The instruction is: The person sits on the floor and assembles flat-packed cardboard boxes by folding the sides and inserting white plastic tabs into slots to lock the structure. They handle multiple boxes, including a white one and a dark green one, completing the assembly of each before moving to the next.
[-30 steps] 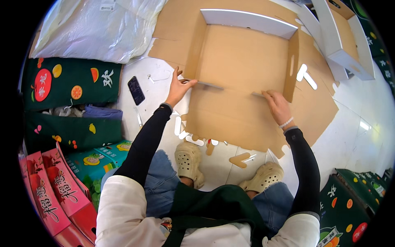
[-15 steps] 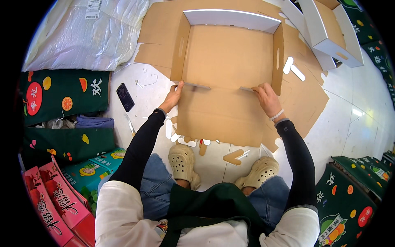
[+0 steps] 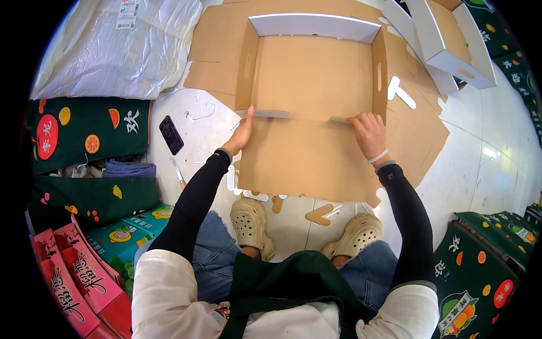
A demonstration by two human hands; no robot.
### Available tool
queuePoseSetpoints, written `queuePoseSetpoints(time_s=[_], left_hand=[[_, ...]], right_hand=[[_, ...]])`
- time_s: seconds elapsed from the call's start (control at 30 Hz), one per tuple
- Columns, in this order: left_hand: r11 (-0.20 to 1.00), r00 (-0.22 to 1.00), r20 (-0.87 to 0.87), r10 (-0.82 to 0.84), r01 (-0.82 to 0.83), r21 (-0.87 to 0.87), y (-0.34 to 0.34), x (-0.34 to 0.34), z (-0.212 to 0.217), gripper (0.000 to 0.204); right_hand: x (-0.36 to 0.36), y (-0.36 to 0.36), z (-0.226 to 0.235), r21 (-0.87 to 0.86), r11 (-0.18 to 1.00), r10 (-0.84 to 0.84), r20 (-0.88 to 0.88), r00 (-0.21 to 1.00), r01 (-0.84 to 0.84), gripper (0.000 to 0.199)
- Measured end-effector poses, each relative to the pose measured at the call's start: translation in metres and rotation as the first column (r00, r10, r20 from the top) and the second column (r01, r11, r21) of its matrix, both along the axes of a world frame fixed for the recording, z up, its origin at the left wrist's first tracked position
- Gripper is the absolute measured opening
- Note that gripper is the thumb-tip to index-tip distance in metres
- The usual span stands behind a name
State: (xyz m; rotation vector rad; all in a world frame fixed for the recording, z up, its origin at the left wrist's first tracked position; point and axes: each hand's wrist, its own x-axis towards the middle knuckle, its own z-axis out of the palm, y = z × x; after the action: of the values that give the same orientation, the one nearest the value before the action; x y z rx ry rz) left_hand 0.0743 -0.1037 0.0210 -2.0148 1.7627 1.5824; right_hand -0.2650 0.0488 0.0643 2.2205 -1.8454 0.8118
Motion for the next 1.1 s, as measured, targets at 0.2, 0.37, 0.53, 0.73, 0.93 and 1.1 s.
queuePoseSetpoints(time_s=[0.2,0.37,0.53,0.73,0.93,1.1], left_hand=[[0.998,0.99,-0.123,-0.065,0.065,-0.007,-0.003,0.005,0.001,0.114],[0.915,0.985,-0.168,-0.039,0.102,0.389,-0.014,-0.005,0.054,0.104],[0.893,0.961,-0.208,0.18,-0.072,0.443,-0.034,0.003,0.066,0.056],[0.838,0.96,-0.19,0.204,-0.071,0.542,-0.059,0.008,0.057,0.041],[0.903,0.923,-0.311,0.227,-0.08,0.422,-0.062,0.009,0.05,0.041],[0.98,0.982,-0.183,0.044,-0.006,0.2,-0.053,-0.012,0.087,0.085]], right_hand=[[0.009,0.005,0.0,0.131,0.991,-0.008,0.038,0.999,0.002,0.021],[0.015,0.018,0.036,0.468,0.883,0.045,-0.039,0.998,-0.022,0.065],[0.024,0.017,0.072,0.697,0.705,0.13,0.055,0.99,-0.131,0.101],[0.014,0.011,0.087,0.792,0.549,0.13,0.235,0.963,-0.267,0.11],[0.002,-0.019,0.099,0.833,0.291,0.059,0.475,0.878,-0.47,0.091],[-0.035,-0.038,0.103,0.771,0.116,-0.241,0.633,0.735,-0.626,0.082]])
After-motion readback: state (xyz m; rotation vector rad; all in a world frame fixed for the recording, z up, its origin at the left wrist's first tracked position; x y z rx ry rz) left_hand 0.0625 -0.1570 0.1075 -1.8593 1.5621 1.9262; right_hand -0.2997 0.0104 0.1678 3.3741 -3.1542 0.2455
